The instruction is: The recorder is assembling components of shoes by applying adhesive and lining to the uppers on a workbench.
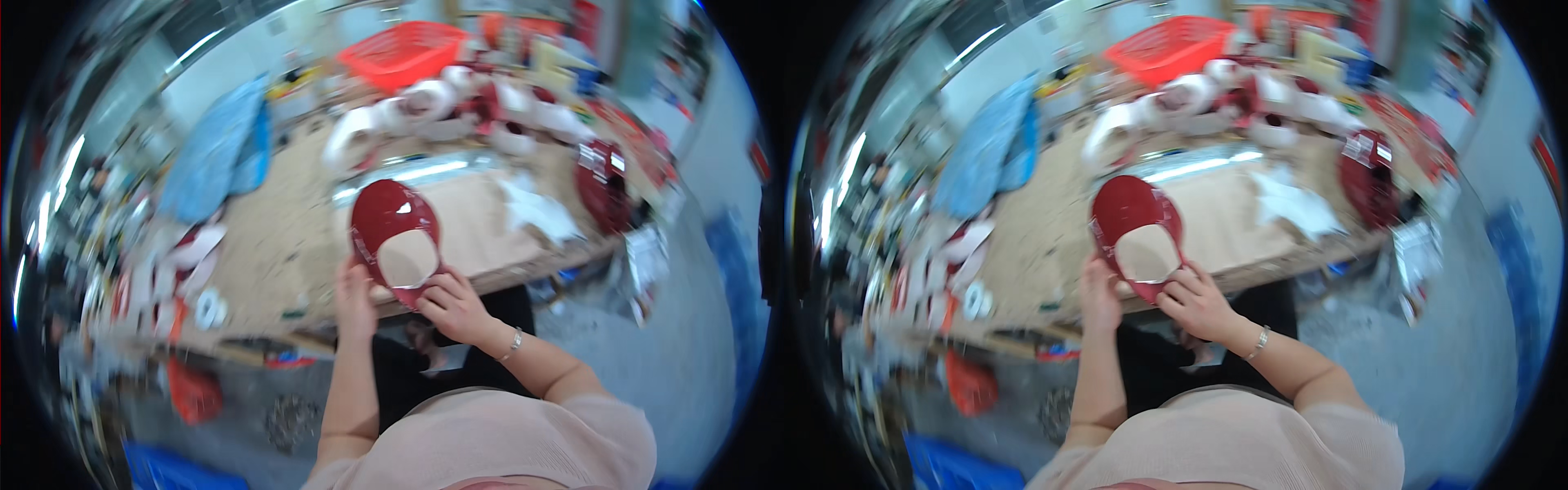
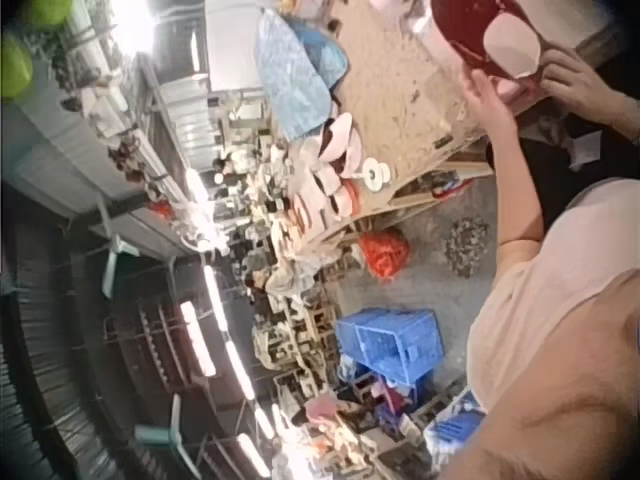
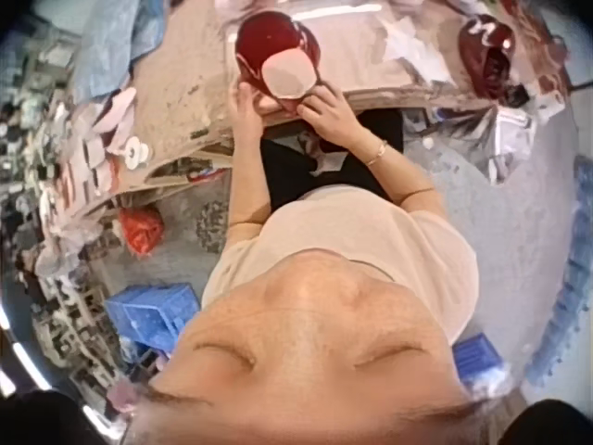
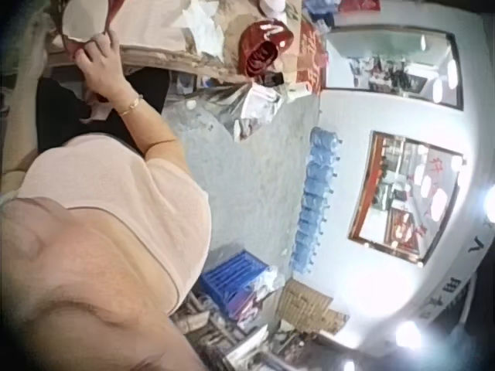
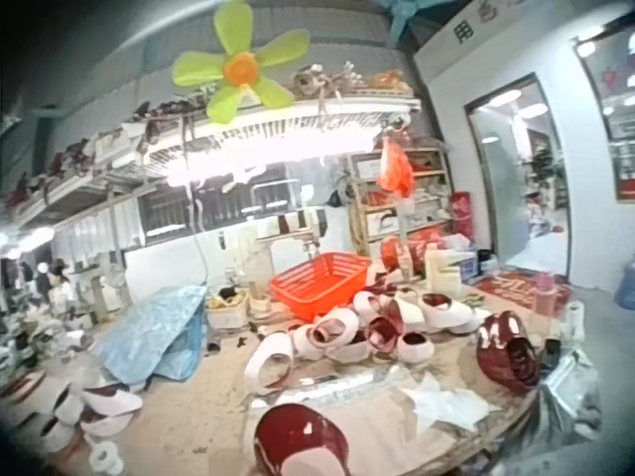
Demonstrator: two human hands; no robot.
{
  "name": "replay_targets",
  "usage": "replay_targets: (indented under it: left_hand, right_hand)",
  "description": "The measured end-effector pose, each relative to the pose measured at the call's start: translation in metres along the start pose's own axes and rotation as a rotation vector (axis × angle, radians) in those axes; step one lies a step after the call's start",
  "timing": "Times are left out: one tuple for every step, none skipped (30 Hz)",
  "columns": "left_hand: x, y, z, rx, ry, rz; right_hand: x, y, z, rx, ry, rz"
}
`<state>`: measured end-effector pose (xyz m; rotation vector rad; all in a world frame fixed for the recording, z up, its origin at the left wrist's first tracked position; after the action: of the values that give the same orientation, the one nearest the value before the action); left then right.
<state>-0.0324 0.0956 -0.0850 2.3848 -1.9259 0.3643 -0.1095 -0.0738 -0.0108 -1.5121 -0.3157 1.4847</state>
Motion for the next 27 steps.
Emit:
replay_targets:
  left_hand:
    - [-0.010,-0.001,-0.008,0.128,-0.256,-0.066]
    - [-0.016,-0.001,-0.021,0.283,-0.502,-0.138]
    - [-0.014,0.003,-0.030,0.391,-0.707,-0.153]
    - [-0.009,0.010,-0.040,0.510,-0.900,-0.191]
    - [0.004,0.017,-0.042,0.632,-1.057,-0.153]
    - [0.018,0.024,-0.041,0.756,-1.216,-0.122]
    - [0.031,0.032,-0.040,0.875,-1.382,-0.109]
    - [0.034,0.032,-0.037,0.877,-1.377,-0.087]
    - [0.036,0.033,-0.035,0.874,-1.378,-0.072]
    - [0.039,0.033,-0.032,0.873,-1.372,-0.060]
    - [0.039,0.034,-0.034,0.887,-1.383,-0.075]
    - [0.037,0.035,-0.036,0.888,-1.394,-0.106]
    - [0.034,0.035,-0.040,0.885,-1.413,-0.143]
    - [0.039,0.034,-0.040,0.891,-1.394,-0.130]
    - [0.042,0.034,-0.040,0.889,-1.390,-0.127]
    - [0.044,0.034,-0.040,0.870,-1.383,-0.110]
    - [0.046,0.032,-0.039,0.855,-1.371,-0.106]
    - [0.043,0.031,-0.038,0.861,-1.338,-0.093]
    - [0.041,0.034,-0.040,0.868,-1.322,-0.103]
    - [0.037,0.035,-0.038,0.835,-1.303,-0.104]
    - [0.032,0.033,-0.039,0.812,-1.274,-0.104]
    - [0.033,0.037,-0.042,0.858,-1.283,-0.123]
    - [0.031,0.042,-0.042,0.898,-1.295,-0.136]
    - [0.029,0.043,-0.042,0.891,-1.267,-0.147]
    - [0.026,0.044,-0.044,0.885,-1.242,-0.142]
    - [0.026,0.046,-0.047,0.886,-1.209,-0.128]
    - [0.026,0.045,-0.053,0.877,-1.135,-0.102]
  right_hand:
    - [-0.012,0.009,-0.009,0.041,0.042,-0.028]
    - [-0.027,0.018,-0.017,0.072,0.080,-0.059]
    - [-0.050,0.032,-0.031,0.139,0.133,-0.103]
    - [-0.076,0.047,-0.043,0.190,0.181,-0.141]
    - [-0.109,0.064,-0.053,0.220,0.284,-0.270]
    - [-0.139,0.080,-0.061,0.261,0.382,-0.326]
    - [-0.170,0.096,-0.067,0.290,0.490,-0.363]
    - [-0.197,0.112,-0.075,0.380,0.599,-0.398]
    - [-0.216,0.125,-0.081,0.437,0.671,-0.398]
    - [-0.228,0.139,-0.087,0.465,0.692,-0.373]
    - [-0.235,0.151,-0.098,0.481,0.697,-0.353]
    - [-0.234,0.161,-0.116,0.521,0.641,-0.308]
    - [-0.230,0.169,-0.131,0.524,0.585,-0.260]
    - [-0.231,0.182,-0.147,0.551,0.572,-0.242]
    - [-0.235,0.197,-0.162,0.629,0.667,-0.211]
    - [-0.244,0.206,-0.173,0.637,0.651,-0.314]
    - [-0.254,0.222,-0.189,0.554,0.696,-0.366]
    - [-0.256,0.218,-0.203,0.553,0.565,-0.400]
    - [-0.254,0.223,-0.220,0.581,0.502,-0.400]
    - [-0.245,0.216,-0.229,0.605,0.593,-0.361]
    - [-0.236,0.203,-0.226,0.553,0.684,-0.372]
    - [-0.231,0.193,-0.209,0.444,0.850,-0.426]
    - [-0.220,0.169,-0.190,0.480,0.890,-0.452]
    - [-0.210,0.159,-0.178,0.408,0.869,-0.506]
    - [-0.186,0.140,-0.160,0.385,0.849,-0.480]
    - [-0.162,0.120,-0.136,0.265,0.714,-0.471]
    - [-0.135,0.106,-0.118,0.201,0.635,-0.424]
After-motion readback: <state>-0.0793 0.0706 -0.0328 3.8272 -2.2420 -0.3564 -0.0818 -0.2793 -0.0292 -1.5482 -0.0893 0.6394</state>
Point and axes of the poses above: each hand's wrist, its own y-axis away from the middle knuckle, its own x-axis out of the palm, z = x × y, the point moved 10 cm from there along -y, towards the middle knuckle, and after that the axes turned 12 degrees about -y, right-handed, at the moved point
